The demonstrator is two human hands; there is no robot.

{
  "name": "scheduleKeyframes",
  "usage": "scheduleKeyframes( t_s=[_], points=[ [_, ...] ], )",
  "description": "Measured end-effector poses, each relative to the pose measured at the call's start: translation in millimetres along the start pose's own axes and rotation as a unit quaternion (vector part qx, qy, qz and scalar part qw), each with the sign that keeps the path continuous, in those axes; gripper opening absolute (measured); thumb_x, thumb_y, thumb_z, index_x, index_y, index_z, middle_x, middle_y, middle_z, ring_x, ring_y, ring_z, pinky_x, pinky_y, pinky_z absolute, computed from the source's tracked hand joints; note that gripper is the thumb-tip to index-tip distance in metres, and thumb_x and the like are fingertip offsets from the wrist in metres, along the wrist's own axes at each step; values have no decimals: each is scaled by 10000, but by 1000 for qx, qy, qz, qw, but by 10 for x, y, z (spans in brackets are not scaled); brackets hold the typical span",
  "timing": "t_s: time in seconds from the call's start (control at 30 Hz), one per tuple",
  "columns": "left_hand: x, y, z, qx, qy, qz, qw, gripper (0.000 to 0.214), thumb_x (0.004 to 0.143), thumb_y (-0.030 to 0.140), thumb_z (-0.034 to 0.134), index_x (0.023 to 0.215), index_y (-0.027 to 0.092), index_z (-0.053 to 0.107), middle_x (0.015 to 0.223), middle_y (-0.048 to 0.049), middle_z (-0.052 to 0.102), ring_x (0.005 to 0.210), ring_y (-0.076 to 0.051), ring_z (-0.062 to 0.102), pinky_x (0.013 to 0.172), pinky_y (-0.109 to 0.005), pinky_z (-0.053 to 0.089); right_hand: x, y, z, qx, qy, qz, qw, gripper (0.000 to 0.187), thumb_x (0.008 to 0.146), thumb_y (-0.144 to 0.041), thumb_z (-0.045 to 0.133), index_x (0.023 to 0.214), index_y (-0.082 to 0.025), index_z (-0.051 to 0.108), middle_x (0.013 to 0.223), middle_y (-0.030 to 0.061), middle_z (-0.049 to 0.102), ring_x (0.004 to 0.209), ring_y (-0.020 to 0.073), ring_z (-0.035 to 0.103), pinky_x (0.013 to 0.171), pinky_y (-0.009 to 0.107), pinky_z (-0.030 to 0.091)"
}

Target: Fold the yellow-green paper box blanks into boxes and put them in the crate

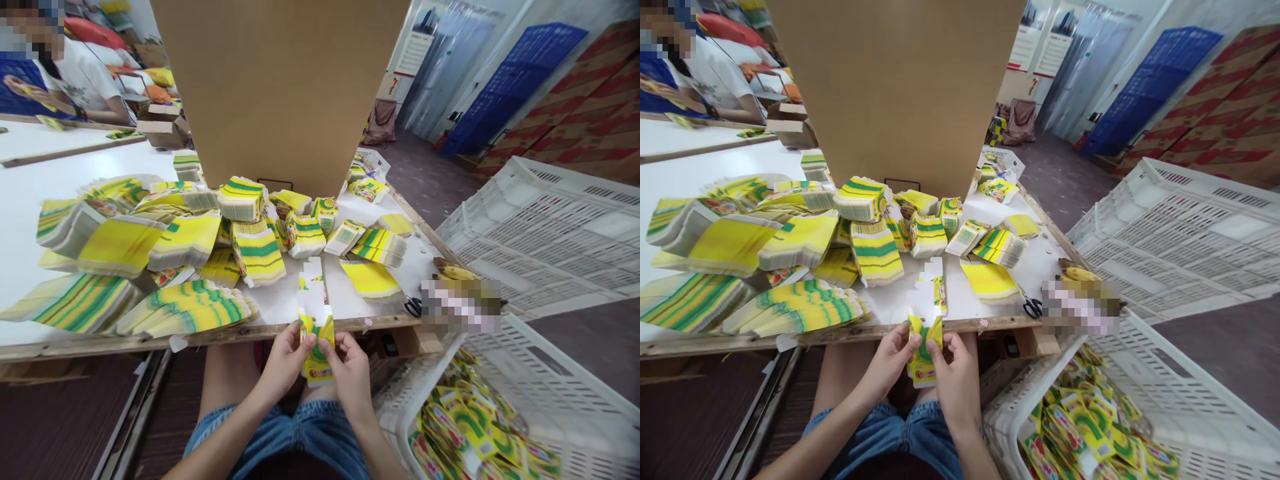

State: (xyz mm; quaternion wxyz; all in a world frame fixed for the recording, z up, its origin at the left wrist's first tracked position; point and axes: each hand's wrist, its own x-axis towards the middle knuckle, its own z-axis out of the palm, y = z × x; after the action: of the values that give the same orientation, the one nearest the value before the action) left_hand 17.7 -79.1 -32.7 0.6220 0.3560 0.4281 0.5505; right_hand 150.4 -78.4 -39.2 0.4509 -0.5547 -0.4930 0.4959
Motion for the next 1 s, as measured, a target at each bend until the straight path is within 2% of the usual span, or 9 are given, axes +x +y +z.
scheduleKeyframes(
  t_s=[0.17,0.33,0.4,0.5,0.63,0.73,0.87,0.93,1.0],
  points=[
    [25,43,-61,1,9,-6,1000,391,719,438,737,933,115,681,853,-83,746,786,-226,677,719,-304,519,-22,-77,-10,-64,-9,-55,996,340,792,-538,640,871,-208,667,822,72,737,715,226,684,616,297,550],
    [42,33,-48,-11,31,-9,999,350,706,438,736,843,121,679,758,-58,742,675,-209,675,639,-294,520,-47,-80,11,-104,-4,-74,992,299,825,-513,604,811,-219,652,750,46,717,675,204,668,613,278,536],
    [41,10,-40,-4,31,-2,1000,320,724,406,728,863,126,661,796,-62,745,720,-211,684,690,-305,530,-34,-72,18,-89,14,-70,993,288,818,-498,617,826,-212,647,755,48,712,674,202,662,619,283,537],
    [6,3,-57,14,13,21,1000,376,743,303,733,1047,154,570,951,-78,737,884,-220,688,819,-327,523,-6,-101,-14,-36,28,-73,996,317,788,-444,673,995,-210,622,905,77,718,795,222,676,706,314,553],
    [-105,109,-120,9,-60,8,998,547,834,308,648,1264,227,320,1015,-95,715,933,-232,688,769,-328,537,-14,-221,-141,53,-80,-72,993,527,804,-337,692,1272,-253,466,1136,92,666,999,235,657,872,365,531],
    [-198,232,-166,20,-118,4,993,585,851,328,629,1322,245,291,1107,-115,684,1026,-242,658,837,-338,522,-52,-298,-237,80,-155,-56,983,563,825,-307,680,1329,-273,431,1201,94,631,1071,242,627,909,378,510],
    [-284,315,-213,17,-169,-16,985,620,865,300,617,1392,245,295,1152,-129,666,1051,-244,647,909,-376,495,-80,-322,-309,83,-194,-30,977,468,814,-328,696,1243,-266,516,1056,65,666,956,230,646,822,339,519],
    [-309,318,-233,-5,-197,-49,979,587,850,278,637,1362,241,353,1087,-116,691,994,-240,669,876,-375,505,-80,-315,-338,79,-213,-11,974,327,828,-367,673,1116,-244,580,886,28,663,782,190,639,687,280,510],
    [-329,310,-246,-27,-222,-87,971,522,811,256,685,1266,234,431,993,-91,714,921,-232,690,810,-346,519,-78,-312,-371,70,-231,12,970,217,851,-411,632,955,-221,612,720,-14,602,584,135,551,528,226,437]
  ],
)
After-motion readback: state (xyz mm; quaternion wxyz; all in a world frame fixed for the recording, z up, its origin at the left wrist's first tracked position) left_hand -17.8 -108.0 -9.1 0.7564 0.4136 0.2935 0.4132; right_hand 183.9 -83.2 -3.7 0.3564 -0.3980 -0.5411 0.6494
